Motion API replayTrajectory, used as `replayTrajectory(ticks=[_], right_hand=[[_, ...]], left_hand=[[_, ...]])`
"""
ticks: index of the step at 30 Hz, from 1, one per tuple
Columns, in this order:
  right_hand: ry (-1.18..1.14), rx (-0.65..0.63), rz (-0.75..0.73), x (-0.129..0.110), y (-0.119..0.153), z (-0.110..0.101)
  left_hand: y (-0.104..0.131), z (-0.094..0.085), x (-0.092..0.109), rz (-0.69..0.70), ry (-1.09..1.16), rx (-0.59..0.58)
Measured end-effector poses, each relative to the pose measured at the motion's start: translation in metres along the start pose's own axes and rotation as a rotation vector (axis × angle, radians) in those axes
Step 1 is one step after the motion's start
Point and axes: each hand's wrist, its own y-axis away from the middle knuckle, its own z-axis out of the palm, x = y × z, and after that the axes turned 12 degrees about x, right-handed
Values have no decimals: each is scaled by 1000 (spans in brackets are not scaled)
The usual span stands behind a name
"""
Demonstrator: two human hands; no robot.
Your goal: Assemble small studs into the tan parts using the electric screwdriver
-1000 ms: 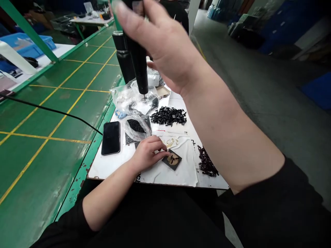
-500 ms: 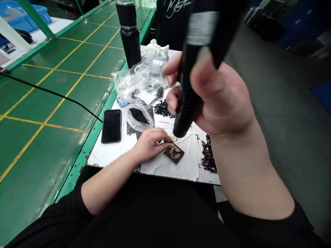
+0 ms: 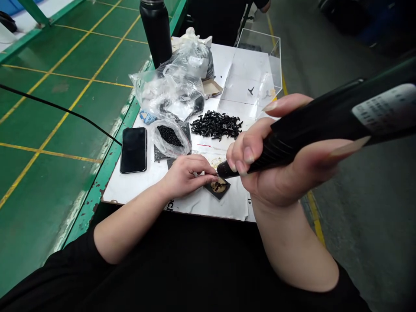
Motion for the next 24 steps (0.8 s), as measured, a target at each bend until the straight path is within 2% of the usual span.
replayTrajectory(ticks=[3, 12, 18, 24], right_hand=[[-70, -30, -1, 2, 0, 1], [-29, -38, 77, 7, 2, -2], [-54, 9, 62, 15, 11, -9], [9, 52, 72, 21, 25, -21]], left_hand=[[-1, 0, 1, -7, 3, -12], [3, -1, -2, -37, 44, -92], [7, 4, -11, 101, -119, -80], [9, 8, -13, 218, -304, -226]])
